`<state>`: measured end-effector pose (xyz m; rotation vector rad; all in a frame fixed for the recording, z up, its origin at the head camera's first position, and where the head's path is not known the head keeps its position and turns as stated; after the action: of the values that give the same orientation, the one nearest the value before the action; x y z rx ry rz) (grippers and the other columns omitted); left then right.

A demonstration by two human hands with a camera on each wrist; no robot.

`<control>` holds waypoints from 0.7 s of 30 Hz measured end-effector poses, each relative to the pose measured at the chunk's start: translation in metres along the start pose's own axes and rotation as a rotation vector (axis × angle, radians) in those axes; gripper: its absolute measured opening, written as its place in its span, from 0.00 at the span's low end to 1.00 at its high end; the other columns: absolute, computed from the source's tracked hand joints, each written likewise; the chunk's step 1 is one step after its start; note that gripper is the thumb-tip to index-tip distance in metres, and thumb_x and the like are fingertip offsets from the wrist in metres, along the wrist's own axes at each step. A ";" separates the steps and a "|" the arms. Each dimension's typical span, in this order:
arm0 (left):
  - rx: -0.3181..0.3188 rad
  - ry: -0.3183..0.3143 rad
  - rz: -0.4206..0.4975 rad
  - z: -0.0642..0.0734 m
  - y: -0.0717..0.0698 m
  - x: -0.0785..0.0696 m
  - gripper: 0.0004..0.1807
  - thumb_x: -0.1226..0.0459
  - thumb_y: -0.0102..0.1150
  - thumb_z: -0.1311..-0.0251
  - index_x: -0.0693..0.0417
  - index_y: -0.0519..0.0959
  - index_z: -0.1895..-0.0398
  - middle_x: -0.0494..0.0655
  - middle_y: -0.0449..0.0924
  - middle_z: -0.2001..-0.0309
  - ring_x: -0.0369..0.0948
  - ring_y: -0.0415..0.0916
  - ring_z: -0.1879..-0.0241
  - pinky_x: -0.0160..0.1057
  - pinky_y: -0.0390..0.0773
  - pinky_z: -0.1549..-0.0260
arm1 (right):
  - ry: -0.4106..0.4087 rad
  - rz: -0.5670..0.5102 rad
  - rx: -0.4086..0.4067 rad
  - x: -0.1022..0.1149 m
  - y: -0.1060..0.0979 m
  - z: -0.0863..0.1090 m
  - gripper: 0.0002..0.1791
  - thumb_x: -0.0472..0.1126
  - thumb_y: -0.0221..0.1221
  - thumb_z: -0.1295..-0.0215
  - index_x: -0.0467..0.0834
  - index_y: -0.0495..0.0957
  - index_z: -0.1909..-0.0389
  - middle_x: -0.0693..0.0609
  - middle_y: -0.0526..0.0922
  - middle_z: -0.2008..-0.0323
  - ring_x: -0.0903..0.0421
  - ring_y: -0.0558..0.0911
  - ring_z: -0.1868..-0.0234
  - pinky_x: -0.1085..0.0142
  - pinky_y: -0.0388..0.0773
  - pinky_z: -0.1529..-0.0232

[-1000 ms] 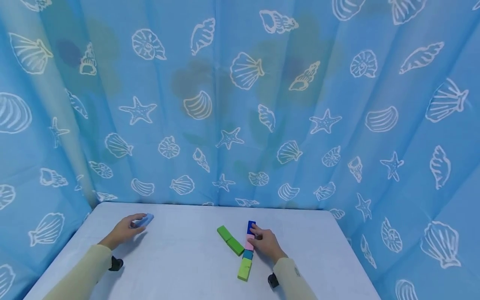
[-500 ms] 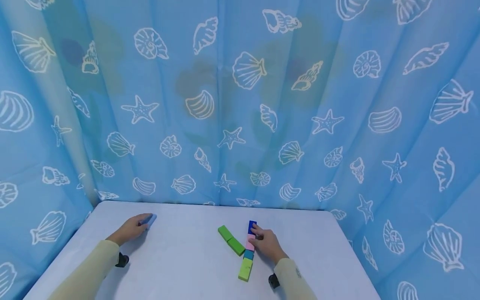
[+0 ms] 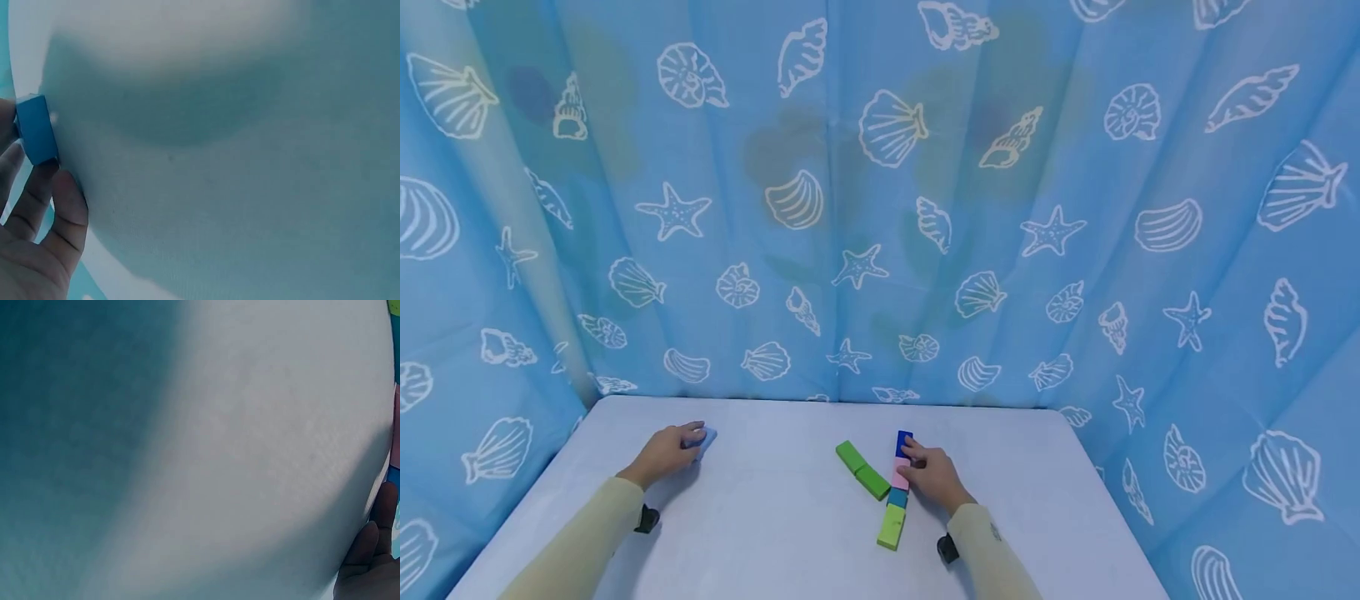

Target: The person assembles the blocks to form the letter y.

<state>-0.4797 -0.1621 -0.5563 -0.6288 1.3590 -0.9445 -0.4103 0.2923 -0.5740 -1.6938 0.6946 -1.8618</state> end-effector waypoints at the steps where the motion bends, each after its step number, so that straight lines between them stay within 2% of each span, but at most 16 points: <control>1: 0.007 -0.008 0.011 0.000 0.000 -0.002 0.23 0.64 0.57 0.35 0.61 0.75 0.37 0.56 0.66 0.29 0.65 0.57 0.29 0.64 0.61 0.34 | -0.003 0.005 0.000 0.001 -0.001 -0.001 0.27 0.47 0.64 0.35 0.49 0.75 0.35 0.52 0.68 0.28 0.39 0.62 0.26 0.44 0.67 0.33; 6: 0.031 -0.012 0.064 0.000 0.003 -0.011 0.22 0.62 0.60 0.37 0.59 0.77 0.40 0.53 0.68 0.29 0.64 0.57 0.29 0.64 0.60 0.35 | -0.005 0.016 -0.019 0.006 -0.007 -0.003 0.27 0.46 0.64 0.35 0.49 0.74 0.35 0.52 0.68 0.28 0.39 0.61 0.26 0.43 0.65 0.32; 17: 0.055 0.074 0.071 0.015 0.016 -0.020 0.22 0.62 0.65 0.42 0.56 0.81 0.43 0.53 0.72 0.32 0.62 0.65 0.33 0.63 0.66 0.37 | 0.039 0.019 -0.007 0.001 -0.002 0.000 0.27 0.46 0.64 0.35 0.50 0.74 0.34 0.53 0.67 0.28 0.38 0.61 0.26 0.43 0.65 0.32; 21: 0.082 0.101 0.082 0.025 0.023 -0.026 0.22 0.63 0.66 0.43 0.56 0.81 0.44 0.53 0.73 0.33 0.60 0.67 0.34 0.60 0.70 0.39 | 0.031 0.019 -0.004 0.000 0.002 0.001 0.27 0.46 0.64 0.35 0.49 0.74 0.35 0.52 0.68 0.28 0.38 0.61 0.26 0.42 0.65 0.32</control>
<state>-0.4494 -0.1321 -0.5585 -0.4646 1.4173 -0.9712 -0.4096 0.2914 -0.5755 -1.6589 0.7244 -1.8782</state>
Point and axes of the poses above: each hand's wrist, its own z-axis away from the middle knuckle, its own y-axis out of the palm, x = y × z, the point moved 10 cm from there along -z, towards the middle knuckle
